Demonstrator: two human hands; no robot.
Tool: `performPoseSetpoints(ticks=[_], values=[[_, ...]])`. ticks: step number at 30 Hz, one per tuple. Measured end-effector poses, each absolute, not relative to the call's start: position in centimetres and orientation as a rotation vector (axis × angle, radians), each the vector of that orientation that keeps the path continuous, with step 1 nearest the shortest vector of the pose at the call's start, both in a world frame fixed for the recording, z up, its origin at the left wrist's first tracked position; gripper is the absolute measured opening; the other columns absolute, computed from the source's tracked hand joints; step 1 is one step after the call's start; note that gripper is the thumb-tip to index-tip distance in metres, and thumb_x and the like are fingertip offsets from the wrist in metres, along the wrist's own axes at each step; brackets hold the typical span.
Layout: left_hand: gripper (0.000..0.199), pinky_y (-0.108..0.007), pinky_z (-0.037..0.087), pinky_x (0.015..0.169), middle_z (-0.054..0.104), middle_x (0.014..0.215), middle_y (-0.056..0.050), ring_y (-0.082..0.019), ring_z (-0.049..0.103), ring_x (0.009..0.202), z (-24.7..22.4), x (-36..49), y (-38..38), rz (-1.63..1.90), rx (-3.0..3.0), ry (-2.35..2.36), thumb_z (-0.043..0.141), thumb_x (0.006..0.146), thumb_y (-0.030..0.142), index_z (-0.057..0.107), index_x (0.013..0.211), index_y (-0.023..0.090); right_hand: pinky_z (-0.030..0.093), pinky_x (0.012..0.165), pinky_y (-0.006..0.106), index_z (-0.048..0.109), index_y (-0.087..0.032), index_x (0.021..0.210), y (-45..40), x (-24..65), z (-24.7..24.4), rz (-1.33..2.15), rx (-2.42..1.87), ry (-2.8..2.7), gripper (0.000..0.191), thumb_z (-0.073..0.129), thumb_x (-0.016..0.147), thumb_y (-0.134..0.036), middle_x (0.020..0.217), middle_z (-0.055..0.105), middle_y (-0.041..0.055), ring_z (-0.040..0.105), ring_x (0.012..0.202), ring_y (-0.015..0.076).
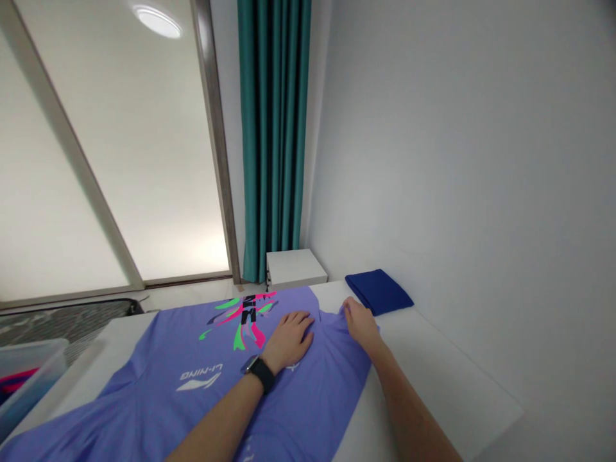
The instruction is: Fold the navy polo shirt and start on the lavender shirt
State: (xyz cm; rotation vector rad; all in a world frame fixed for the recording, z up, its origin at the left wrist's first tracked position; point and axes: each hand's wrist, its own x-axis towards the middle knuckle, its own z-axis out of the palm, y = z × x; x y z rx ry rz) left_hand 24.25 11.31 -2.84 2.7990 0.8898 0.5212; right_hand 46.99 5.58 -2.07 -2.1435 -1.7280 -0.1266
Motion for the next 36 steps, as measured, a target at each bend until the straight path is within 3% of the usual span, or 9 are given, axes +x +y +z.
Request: performPoseSetpoints(ticks=[3,9,13,18,21,26,31,36], values=[[0.038,-0.040,0.033,0.109,0.055,0.136,-0.007,-0.023,0.047,0.126,-2.8,24.2,11.3,0.518,2.797,0.888,0.045,0.094,0.031,0.057,0.129,0.021,0.039,0.079,0.029,0.058,-0.019,0.109,5.9,47.3,-1.6,-0.151,-2.093,-1.667,0.028,0.033,0.098,-0.023,0.089,0.068,0.0066,0.063,0.087,0.0209],[0.038,-0.040,0.033,0.109,0.055,0.136,-0.008,-0.023,0.047,0.126,-2.8,24.3,11.3,0.517,2.785,0.883,0.044,0.094,0.032,0.057,0.128,0.021,0.043,0.085,0.029,0.058,-0.020,0.114,6.3,47.6,-1.5,-0.159,-1.948,-1.595,0.036,0.027,0.098,-0.027,0.110,0.067,0.0075,0.062,0.098,0.0200],[0.038,-0.040,0.033,0.109,0.055,0.137,-0.008,-0.023,0.047,0.126,-2.7,24.2,11.3,0.522,2.785,0.883,0.044,0.094,0.031,0.057,0.128,0.021,0.046,0.086,0.032,0.057,-0.016,0.121,6.6,48.0,-1.7,-0.091,-1.802,-1.460,0.040,0.028,0.095,-0.030,0.107,0.066,0.0107,0.062,0.095,0.0216],[0.038,-0.041,0.033,0.109,0.055,0.137,-0.008,-0.023,0.047,0.127,-2.8,24.2,11.3,0.515,2.780,0.884,0.044,0.094,0.032,0.056,0.129,0.022,0.046,0.089,0.037,0.054,-0.015,0.130,6.8,48.8,-2.1,-0.009,-1.729,-1.461,0.050,0.034,0.084,-0.016,0.101,0.062,0.0100,0.058,0.093,0.0217],[0.038,-0.041,0.033,0.109,0.055,0.137,-0.008,-0.023,0.047,0.127,-2.8,24.3,11.3,0.510,2.778,0.886,0.044,0.094,0.031,0.056,0.129,0.022,0.046,0.088,0.035,0.061,-0.017,0.117,6.5,48.7,-2.2,0.017,-1.747,-1.511,0.050,0.037,0.074,-0.010,0.096,0.059,0.0072,0.057,0.089,0.0200],[0.038,-0.040,0.033,0.109,0.055,0.137,-0.007,-0.023,0.047,0.127,-2.8,24.3,11.4,0.520,2.786,0.887,0.045,0.094,0.031,0.057,0.128,0.022,0.046,0.085,0.030,0.062,-0.021,0.083,6.1,48.2,-2.0,0.052,-1.735,-1.527,0.020,0.043,0.078,-0.021,0.087,0.060,0.0041,0.058,0.087,0.0192],[0.037,-0.040,0.033,0.109,0.055,0.137,-0.007,-0.023,0.047,0.127,-2.9,24.3,11.4,0.524,2.792,0.885,0.045,0.094,0.030,0.057,0.128,0.022,0.046,0.077,0.033,0.059,-0.021,0.088,6.1,48.8,-2.3,0.043,-1.801,-1.396,0.028,0.038,0.089,-0.040,0.082,0.064,0.0049,0.060,0.079,0.0216],[0.037,-0.040,0.033,0.109,0.055,0.137,-0.007,-0.023,0.047,0.127,-3.0,24.3,11.3,0.519,2.787,0.895,0.045,0.094,0.030,0.057,0.128,0.021,0.046,0.076,0.032,0.057,-0.022,0.092,6.4,49.0,-2.8,0.062,-1.810,-1.352,0.030,0.035,0.091,-0.043,0.084,0.066,0.0051,0.062,0.079,0.0218]])
